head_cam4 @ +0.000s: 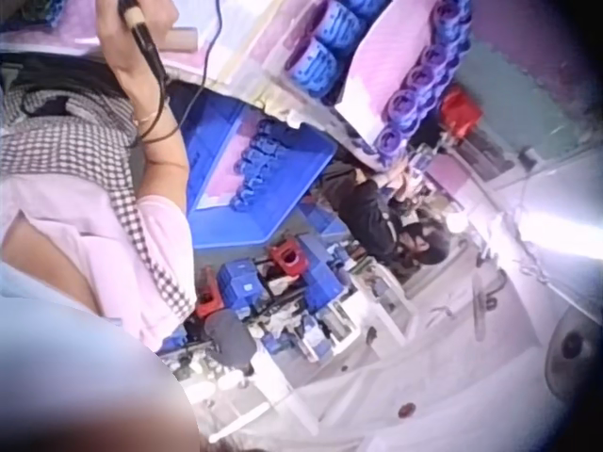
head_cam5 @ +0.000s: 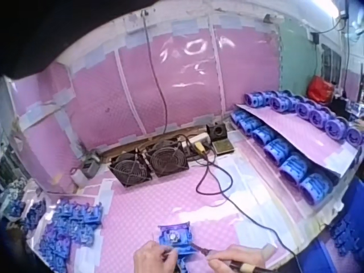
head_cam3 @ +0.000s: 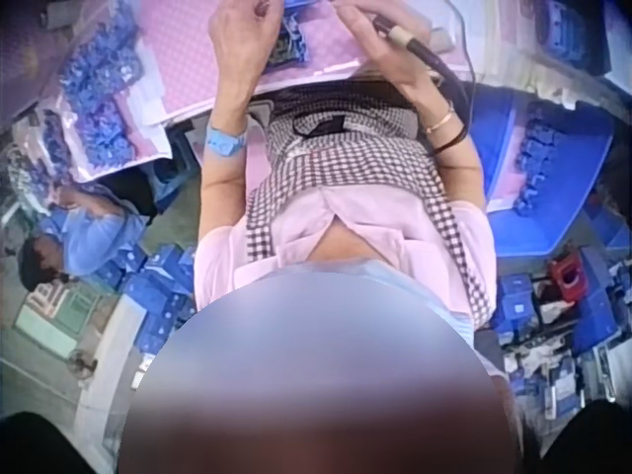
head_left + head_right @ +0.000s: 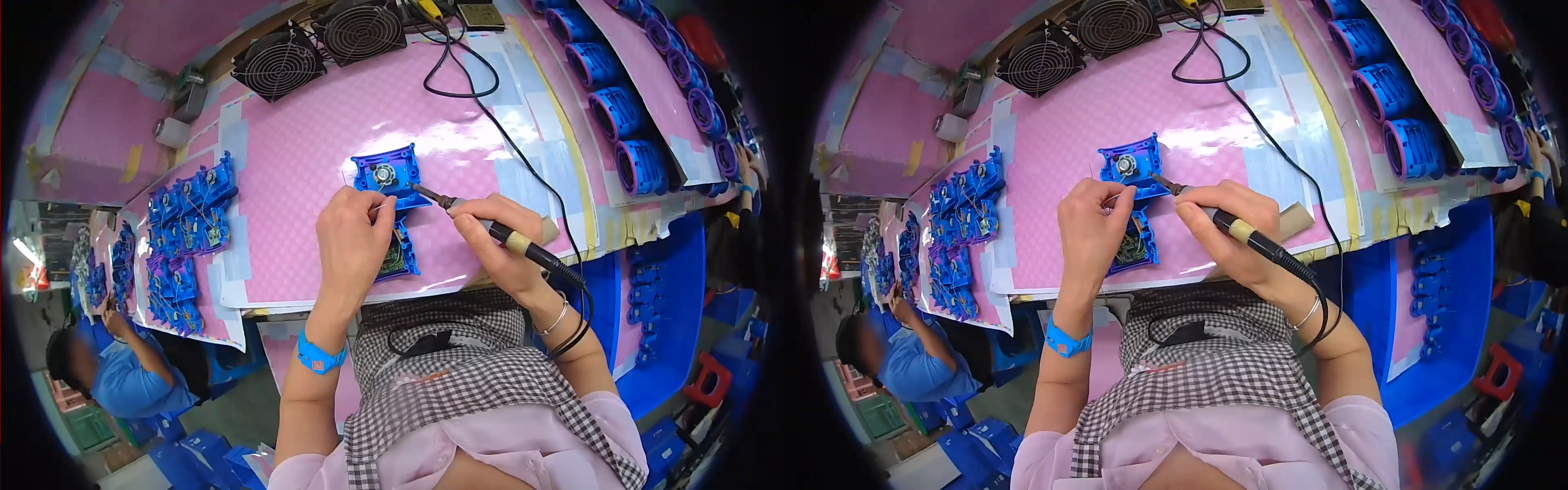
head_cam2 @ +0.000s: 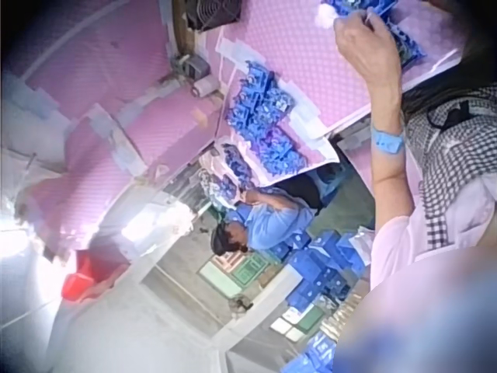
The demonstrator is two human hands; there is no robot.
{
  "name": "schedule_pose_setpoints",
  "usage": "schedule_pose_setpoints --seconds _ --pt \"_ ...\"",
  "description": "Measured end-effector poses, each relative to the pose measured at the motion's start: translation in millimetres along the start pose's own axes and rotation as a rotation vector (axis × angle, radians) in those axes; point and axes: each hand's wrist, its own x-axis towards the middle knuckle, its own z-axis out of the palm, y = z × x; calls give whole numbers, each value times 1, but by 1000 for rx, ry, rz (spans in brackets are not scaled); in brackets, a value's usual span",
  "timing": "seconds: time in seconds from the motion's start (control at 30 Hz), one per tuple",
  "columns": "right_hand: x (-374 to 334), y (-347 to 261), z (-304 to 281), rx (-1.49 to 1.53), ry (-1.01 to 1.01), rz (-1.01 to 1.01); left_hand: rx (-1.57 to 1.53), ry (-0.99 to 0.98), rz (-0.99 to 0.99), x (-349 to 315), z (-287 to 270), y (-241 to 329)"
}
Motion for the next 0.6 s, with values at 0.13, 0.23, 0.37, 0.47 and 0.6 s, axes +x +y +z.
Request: schedule_pose_setpoints --seconds 0.13,0.23,0.37,0.47,0.6 --pt "0 3 3 -12 -8 15 -19 8 4 -1 0 -1" --pt "1 2 4 -19 -16 22 -73 -16 -19 -2 0 -2" --pt "2 -4 5 -28 -19 43 -28 11 3 -1 0 -2" --pt "-2 -5 0 -61 -10 44 -31 14 -3 -2 0 -2" --pt "-6 -4 -6 17 45 -32 -42 15 1 -2 -1 -2"
